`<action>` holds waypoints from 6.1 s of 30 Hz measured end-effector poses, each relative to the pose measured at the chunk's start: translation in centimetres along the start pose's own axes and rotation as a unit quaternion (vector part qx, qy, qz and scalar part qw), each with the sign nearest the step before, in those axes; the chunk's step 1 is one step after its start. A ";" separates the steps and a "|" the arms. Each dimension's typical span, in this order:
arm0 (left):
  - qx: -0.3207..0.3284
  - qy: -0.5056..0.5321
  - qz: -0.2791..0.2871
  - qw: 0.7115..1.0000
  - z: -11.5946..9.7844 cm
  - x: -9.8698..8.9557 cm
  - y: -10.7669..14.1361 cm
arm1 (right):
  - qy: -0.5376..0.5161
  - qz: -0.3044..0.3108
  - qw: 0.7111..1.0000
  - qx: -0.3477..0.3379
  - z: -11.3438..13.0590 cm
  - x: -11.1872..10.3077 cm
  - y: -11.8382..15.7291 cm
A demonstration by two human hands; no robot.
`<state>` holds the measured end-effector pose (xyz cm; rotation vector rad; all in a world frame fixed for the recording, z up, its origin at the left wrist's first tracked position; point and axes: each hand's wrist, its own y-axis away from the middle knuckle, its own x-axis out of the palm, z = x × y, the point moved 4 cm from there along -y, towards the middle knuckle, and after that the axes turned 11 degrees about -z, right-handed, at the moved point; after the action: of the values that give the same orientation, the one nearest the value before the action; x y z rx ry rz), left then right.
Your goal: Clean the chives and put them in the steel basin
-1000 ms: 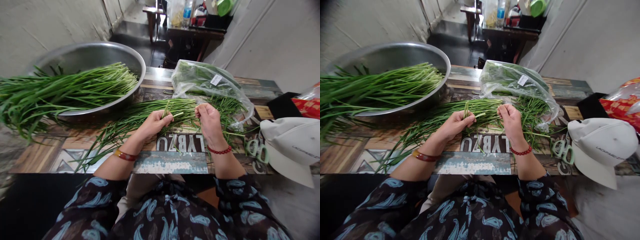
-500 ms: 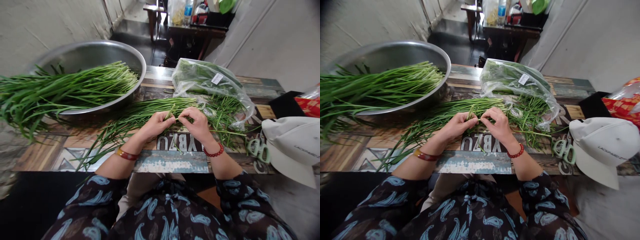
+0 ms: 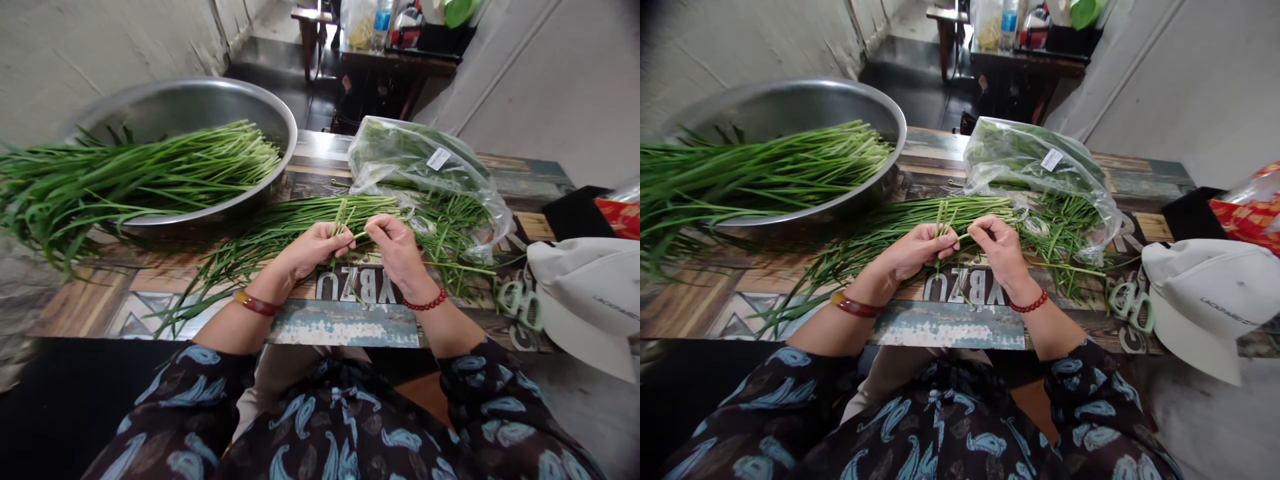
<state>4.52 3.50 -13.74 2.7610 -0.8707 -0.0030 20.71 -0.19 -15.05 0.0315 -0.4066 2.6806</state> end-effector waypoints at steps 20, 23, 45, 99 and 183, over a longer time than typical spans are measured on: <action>0.071 0.127 -0.064 0.987 -1.8 -2.3 0.1 | 0.173 0.414 0.894 -0.021 2.4 -0.6 1.2; 0.073 0.101 -0.084 0.989 -1.5 -1.9 0.1 | 0.262 0.212 0.938 -0.083 2.1 -2.4 -0.6; 0.117 -0.096 -0.059 0.987 -0.6 -0.6 -0.2 | 0.226 0.078 0.967 -0.091 2.7 -2.6 -1.0; 0.037 -0.027 -0.044 0.998 0.1 -0.5 -0.3 | 0.293 0.055 0.921 -0.249 3.8 -0.8 0.0; 0.157 -0.173 -0.181 0.955 -0.8 -1.1 -0.4 | 0.098 -0.096 0.988 -0.073 0.9 -4.2 -2.1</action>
<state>3.92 4.62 -13.17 3.2430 -0.4482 -0.4656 25.31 -0.39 -13.93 -0.2222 -0.5076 2.4304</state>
